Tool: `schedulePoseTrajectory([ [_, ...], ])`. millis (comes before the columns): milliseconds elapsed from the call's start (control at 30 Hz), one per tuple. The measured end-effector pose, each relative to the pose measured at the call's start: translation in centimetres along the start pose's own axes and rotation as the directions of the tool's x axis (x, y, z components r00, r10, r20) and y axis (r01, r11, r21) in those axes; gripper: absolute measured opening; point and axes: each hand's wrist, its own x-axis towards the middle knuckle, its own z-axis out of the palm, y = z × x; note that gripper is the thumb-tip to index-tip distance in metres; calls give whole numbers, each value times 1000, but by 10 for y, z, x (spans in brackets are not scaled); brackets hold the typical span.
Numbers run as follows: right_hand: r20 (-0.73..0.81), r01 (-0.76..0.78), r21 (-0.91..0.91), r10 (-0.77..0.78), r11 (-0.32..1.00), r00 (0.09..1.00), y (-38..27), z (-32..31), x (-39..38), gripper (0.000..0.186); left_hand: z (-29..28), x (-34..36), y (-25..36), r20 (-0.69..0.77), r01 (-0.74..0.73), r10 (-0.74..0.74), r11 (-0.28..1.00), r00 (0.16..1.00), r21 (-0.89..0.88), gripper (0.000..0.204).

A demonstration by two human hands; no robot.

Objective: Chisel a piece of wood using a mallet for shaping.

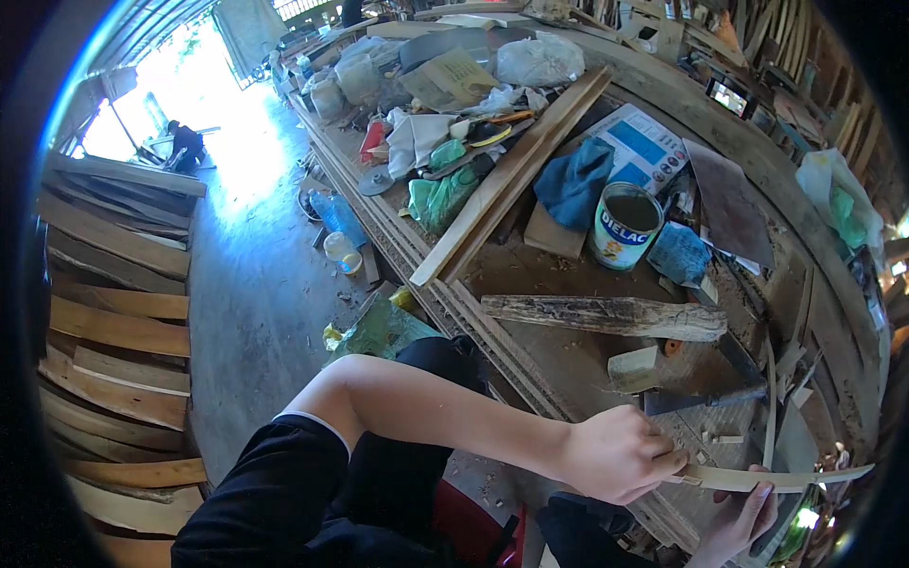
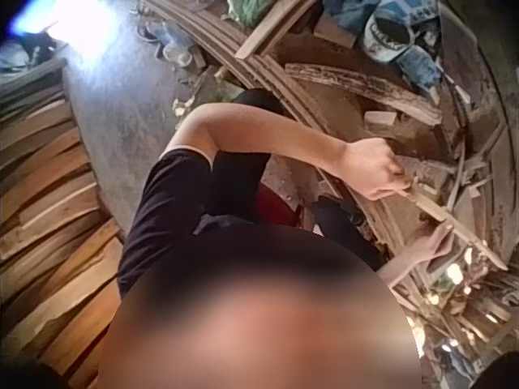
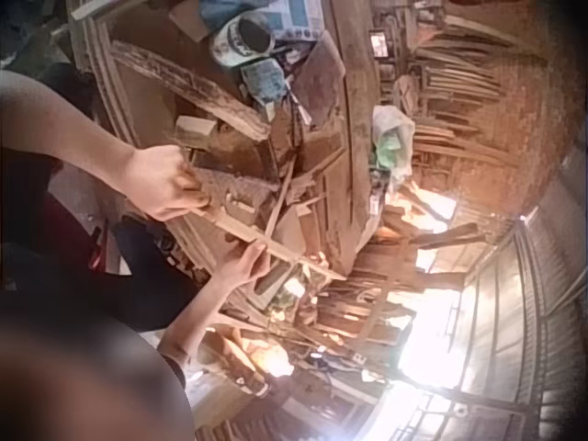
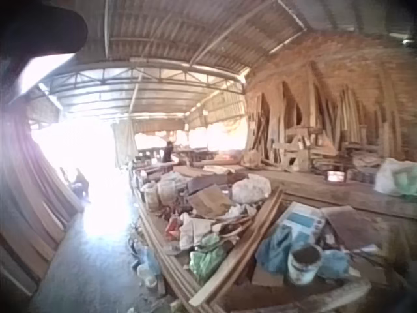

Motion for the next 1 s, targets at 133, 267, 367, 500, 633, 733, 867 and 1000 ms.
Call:
schedulePoseTrajectory([
  [133, -9, -30, 41, 30, 999, 1000, -1, -2, 4, 38, -9, 5, -3, 56, 73, -69, 995, 996, -74, 24],
  [267, 228, 5, -8, -3, 1000, 974, 1, -17, 8, 37, -16, 13, -7, 164, 329, -285, 849, 944, -415, 8],
  [367, 373, -4, -38, 18, 999, 928, -2, -21, 10, 37, -27, 23, -10, 432, 607, -429, 503, 793, -615, 9],
  [500, 134, 41, 28, -44, 999, 990, -21, 32, -12, 42, -28, 21, -14, 614, 715, -386, 502, 688, -486, 15],
  [633, 268, 29, 50, -42, 998, 963, -8, 16, -5, 35, -25, 20, -16, 595, 666, -356, 595, 721, -450, 13],
  [733, 393, -50, 48, 28, 998, 919, -19, 22, -6, 32, -21, 20, -20, 638, 657, -298, 606, 710, -448, 25],
  [867, 616, -191, -73, 195, 979, 764, -33, 28, -7, 30, -14, 14, -12, 586, 580, -263, 675, 767, -455, 30],
  [1000, 616, -185, -299, 337, 936, 712, -28, 29, -12, 35, -10, 8, -9, 538, 529, -258, 725, 803, -442, 28],
])
